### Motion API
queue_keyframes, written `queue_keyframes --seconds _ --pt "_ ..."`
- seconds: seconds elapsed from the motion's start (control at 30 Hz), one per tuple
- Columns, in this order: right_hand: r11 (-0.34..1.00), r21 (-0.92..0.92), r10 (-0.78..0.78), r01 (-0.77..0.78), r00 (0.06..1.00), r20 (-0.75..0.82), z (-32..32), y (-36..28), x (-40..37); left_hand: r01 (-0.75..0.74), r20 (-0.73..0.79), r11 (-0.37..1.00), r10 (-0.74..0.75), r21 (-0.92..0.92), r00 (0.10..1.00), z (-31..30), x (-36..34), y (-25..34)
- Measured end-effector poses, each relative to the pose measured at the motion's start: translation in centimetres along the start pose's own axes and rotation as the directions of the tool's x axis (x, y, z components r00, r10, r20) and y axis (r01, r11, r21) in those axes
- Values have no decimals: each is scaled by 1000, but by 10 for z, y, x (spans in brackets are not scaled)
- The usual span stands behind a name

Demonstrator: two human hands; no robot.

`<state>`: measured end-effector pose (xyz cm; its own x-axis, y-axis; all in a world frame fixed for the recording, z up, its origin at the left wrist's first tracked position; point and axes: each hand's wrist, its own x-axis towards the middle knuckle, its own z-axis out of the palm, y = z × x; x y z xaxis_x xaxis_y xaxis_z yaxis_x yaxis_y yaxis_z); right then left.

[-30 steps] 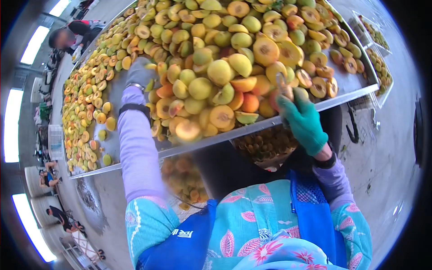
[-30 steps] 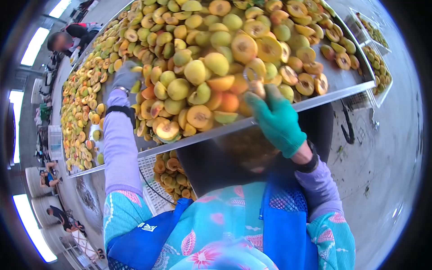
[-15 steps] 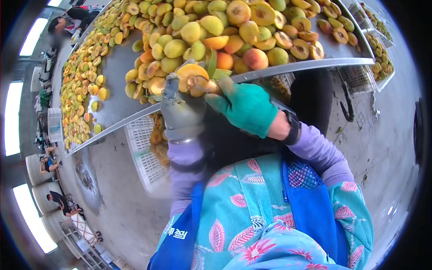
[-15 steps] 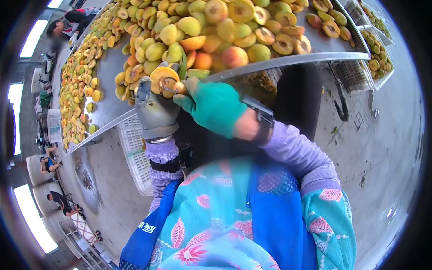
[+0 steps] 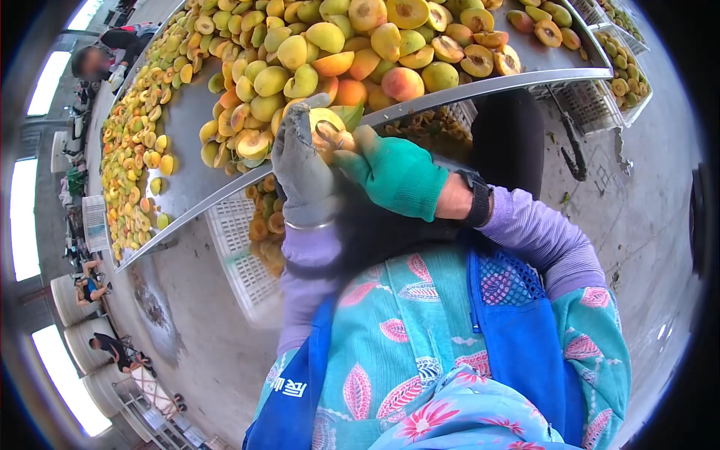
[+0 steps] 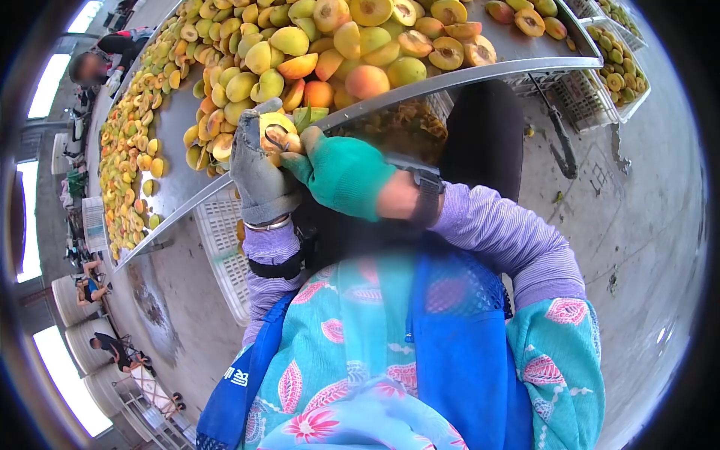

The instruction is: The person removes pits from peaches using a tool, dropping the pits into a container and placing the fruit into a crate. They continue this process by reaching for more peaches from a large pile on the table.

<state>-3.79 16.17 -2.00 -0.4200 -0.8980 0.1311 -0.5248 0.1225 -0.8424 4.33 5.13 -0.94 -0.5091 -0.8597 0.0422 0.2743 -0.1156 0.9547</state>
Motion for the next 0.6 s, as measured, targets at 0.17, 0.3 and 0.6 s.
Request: queue_keyframes --seconds 0.17,0.3,0.6 --pt "986 168 12 11 991 -135 19 2 -7 -149 10 970 150 193 989 10 4 -7" --pt "526 720 339 -453 888 311 -21 -10 2 -253 261 933 186 254 947 14 18 7" --pt "876 483 86 -14 988 -128 -9 1 -14 -297 199 919 251 258 947 31 2 8"
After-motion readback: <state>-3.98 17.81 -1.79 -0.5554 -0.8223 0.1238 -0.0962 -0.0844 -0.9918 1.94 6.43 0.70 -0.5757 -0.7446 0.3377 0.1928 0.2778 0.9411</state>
